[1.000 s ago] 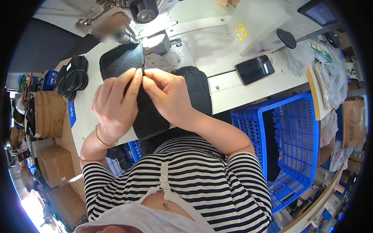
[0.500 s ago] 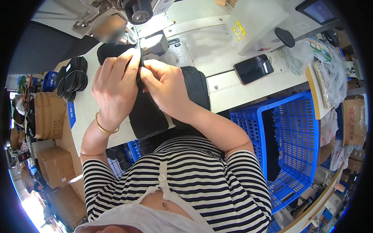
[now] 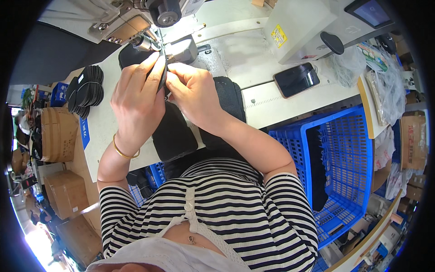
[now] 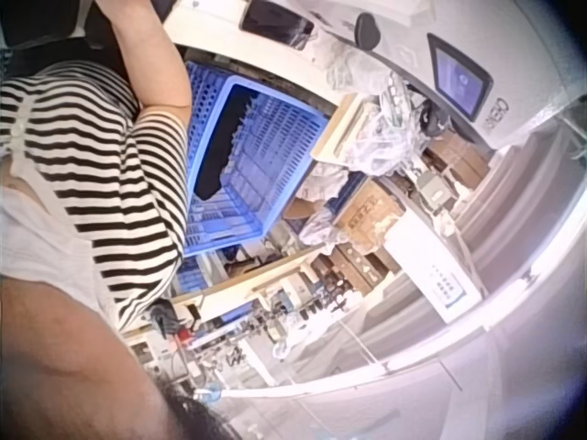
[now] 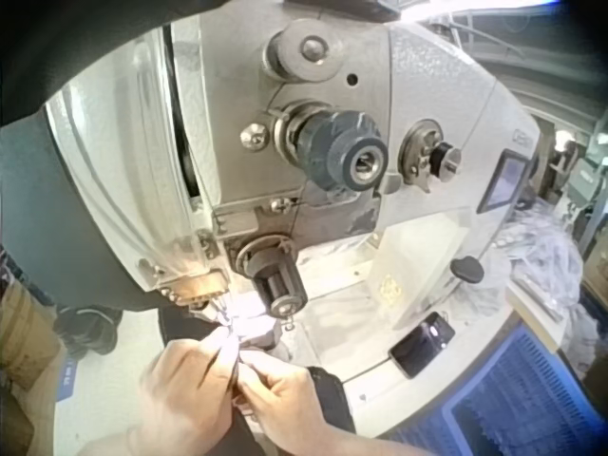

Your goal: The person aligns and feeds pieces of black fabric under the needle of a sewing machine, sewing along their edges by hand.

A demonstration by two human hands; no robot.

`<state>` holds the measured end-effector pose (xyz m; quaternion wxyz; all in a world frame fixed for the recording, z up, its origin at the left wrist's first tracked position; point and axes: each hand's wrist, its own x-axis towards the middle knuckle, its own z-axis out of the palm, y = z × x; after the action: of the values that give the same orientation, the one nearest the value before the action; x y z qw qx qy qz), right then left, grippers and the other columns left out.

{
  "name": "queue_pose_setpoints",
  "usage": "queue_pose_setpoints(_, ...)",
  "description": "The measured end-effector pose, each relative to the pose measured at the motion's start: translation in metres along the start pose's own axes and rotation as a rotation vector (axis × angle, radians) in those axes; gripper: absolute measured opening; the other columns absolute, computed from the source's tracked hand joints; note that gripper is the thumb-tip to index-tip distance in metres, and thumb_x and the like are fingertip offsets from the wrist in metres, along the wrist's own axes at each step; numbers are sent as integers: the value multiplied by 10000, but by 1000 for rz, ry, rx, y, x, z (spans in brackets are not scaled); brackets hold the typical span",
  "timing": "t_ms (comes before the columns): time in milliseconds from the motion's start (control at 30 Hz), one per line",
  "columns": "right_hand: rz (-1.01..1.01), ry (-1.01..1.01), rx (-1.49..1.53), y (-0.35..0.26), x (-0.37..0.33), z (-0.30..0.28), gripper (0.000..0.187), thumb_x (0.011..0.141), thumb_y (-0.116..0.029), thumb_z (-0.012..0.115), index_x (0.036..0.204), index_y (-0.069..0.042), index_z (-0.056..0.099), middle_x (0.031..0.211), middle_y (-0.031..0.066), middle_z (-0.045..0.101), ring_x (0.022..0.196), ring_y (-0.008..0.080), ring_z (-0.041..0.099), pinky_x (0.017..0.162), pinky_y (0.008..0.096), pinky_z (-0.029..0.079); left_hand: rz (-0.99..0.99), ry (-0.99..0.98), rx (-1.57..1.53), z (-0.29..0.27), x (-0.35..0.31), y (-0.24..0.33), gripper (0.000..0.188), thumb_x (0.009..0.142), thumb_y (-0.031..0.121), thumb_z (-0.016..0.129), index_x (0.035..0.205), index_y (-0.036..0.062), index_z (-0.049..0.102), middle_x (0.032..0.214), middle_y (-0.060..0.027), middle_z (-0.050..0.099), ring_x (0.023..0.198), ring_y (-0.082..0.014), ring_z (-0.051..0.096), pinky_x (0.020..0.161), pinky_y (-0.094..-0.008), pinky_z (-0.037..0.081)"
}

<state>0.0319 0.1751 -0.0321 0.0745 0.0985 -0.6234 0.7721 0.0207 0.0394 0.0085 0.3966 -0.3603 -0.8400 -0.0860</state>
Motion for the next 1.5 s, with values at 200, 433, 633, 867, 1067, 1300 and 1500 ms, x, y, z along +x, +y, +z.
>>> queue_pose_setpoints(200, -25, -17, 12, 0, -1, 0, 191, 955, -97, 541, 997, 24, 682, 742, 19, 652, 633, 40, 574, 565, 215, 496, -19, 6, -63, -1, -12, 5, 417, 655, 4, 684, 1072, -11, 682, 1079, -104, 654, 942, -259, 617, 778, -356, 526)
queue_pose_setpoints(433, 23, -44, 45, -3, -11, -14, 307, 1012, -206, 469, 1015, 24, 671, 854, 36, 683, 765, 76, 640, 677, 231, 508, -140, -1, -144, -14, -31, 10, 731, 578, 61, 707, 1291, 9, 551, 1305, -156, 517, 1168, -332, 510, 1007, -469, 372)
queue_pose_setpoints(633, 90, -80, 106, 9, -14, -20, 351, 1033, -241, 450, 1113, 42, 640, 966, 94, 722, 844, 134, 692, 735, 245, 537, -187, -29, 71, -1, -32, -9, 678, 546, 15, 668, 1223, 15, 619, 1244, -148, 564, 1080, -298, 556, 921, -427, 443)
queue_pose_setpoints(867, 165, -125, -117, 18, -26, -27, 294, 1000, -166, 521, 1154, 68, 610, 1016, 131, 717, 834, 140, 691, 713, 248, 545, -1216, 358, -1319, -25, -89, -34, 169, 945, 54, 596, 1069, -39, 662, 973, -134, 707, 737, -211, 706, 592, -310, 593)
queue_pose_setpoints(1067, 437, -343, 330, 33, -37, -16, 232, 981, -87, 557, 1162, 44, 621, 1035, 129, 708, 824, 156, 692, 736, 284, 573, -1446, 384, -1511, -28, -126, -8, 196, 948, 47, 578, 1120, -28, 637, 1033, -142, 699, 843, -248, 717, 664, -359, 633)
queue_pose_setpoints(1300, 458, -346, 360, 38, -43, -13, 202, 976, -72, 565, 1125, 44, 636, 1012, 129, 708, 830, 164, 698, 748, 282, 574, -1338, 494, -1171, -31, -136, 19, 254, 951, 87, 603, 1177, -30, 606, 1067, -148, 685, 857, -230, 714, 646, -328, 623)
queue_pose_setpoints(1500, 503, -307, 459, 37, -45, -10, 202, 965, -65, 586, 1121, 48, 645, 969, 107, 705, 812, 159, 695, 729, 268, 570, -1252, 494, -1217, -32, -141, 22, 226, 957, 86, 599, 1149, -30, 618, 1033, -130, 694, 852, -232, 711, 666, -344, 613)
